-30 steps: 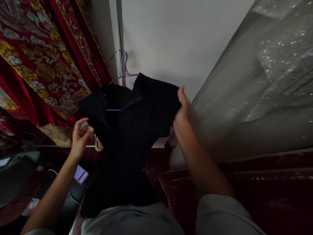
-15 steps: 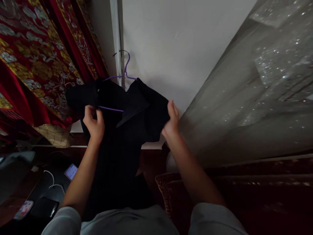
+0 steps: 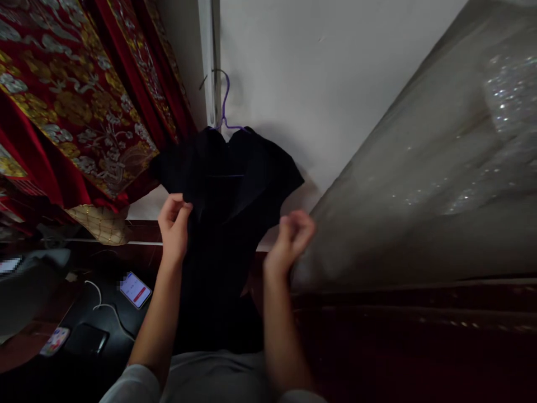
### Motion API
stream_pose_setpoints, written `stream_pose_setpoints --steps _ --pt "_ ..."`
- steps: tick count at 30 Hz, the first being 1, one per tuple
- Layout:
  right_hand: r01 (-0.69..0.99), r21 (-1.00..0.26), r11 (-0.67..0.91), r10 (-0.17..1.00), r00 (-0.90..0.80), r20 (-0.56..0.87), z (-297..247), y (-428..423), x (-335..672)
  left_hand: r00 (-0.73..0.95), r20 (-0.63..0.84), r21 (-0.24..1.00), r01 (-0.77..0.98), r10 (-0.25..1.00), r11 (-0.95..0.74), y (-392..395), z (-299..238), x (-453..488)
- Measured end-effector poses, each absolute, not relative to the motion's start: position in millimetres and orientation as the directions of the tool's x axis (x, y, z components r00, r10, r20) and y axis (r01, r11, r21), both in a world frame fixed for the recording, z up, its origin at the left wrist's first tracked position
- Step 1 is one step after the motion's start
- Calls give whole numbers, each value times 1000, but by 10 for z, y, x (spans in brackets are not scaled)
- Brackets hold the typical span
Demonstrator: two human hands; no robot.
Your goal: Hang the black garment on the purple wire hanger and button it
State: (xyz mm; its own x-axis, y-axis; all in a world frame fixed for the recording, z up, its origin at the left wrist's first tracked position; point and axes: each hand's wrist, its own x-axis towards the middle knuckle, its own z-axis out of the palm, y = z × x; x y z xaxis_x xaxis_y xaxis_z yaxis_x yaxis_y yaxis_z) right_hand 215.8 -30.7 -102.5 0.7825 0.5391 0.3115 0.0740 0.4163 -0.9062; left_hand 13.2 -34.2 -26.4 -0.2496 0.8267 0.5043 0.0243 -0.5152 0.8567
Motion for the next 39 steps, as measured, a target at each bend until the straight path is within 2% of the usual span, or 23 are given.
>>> stream_pose_setpoints --steps 1,2,3,4,5,7,11,16,19,22,25,32,36,39 --pt "2 -928 373 643 721 259 -1122 -417 1958 -259 470 872 -11 844 -489 -411 -290 145" --pt "-82 -955 287 825 528 203 -1201 -503 1760 -249 435 888 -45 866 -458 -490 -313 161" --pt "-153 -967 206 949 273 159 -1253 -562 1581 -222 401 901 -79 889 -426 -574 -330 176" --pt "-193 -972 131 991 43 125 -1277 -596 1432 -187 373 911 -112 909 -397 -659 -341 188" --pt "-215 -973 81 986 -126 110 -1272 -612 1322 -155 352 917 -142 923 -373 -740 -345 196" --pt "-251 -966 68 963 -235 129 -1201 -619 1215 -128 330 916 -194 935 -350 -882 -336 196" --pt "-260 -956 133 961 -204 189 -1025 -663 1287 -214 324 900 -229 921 -370 -1027 -302 174" --pt "-170 -972 161 969 -162 189 -952 -755 1446 -264 401 878 -164 877 -450 -979 -402 159" --pt "-126 -980 155 972 -155 174 -913 -773 1509 -134 446 895 36 885 -445 -947 -511 94" --pt "-109 -986 130 973 -177 148 -881 -783 1526 1 424 866 293 906 -406 -948 -605 -13" --pt "-109 -989 96 970 -213 117 -890 -800 1476 48 417 828 392 908 -401 -946 -675 -65" --pt "-197 -974 110 986 -104 133 -991 -825 1380 35 431 837 358 902 -414 -893 -757 131" --pt "-139 -976 170 985 2 171 -1089 -801 1440 -11 404 873 302 915 -382 -904 -784 183" --pt "-51 -963 264 958 128 256 -1212 -746 1451 -5 380 892 268 925 -365 -910 -797 191"
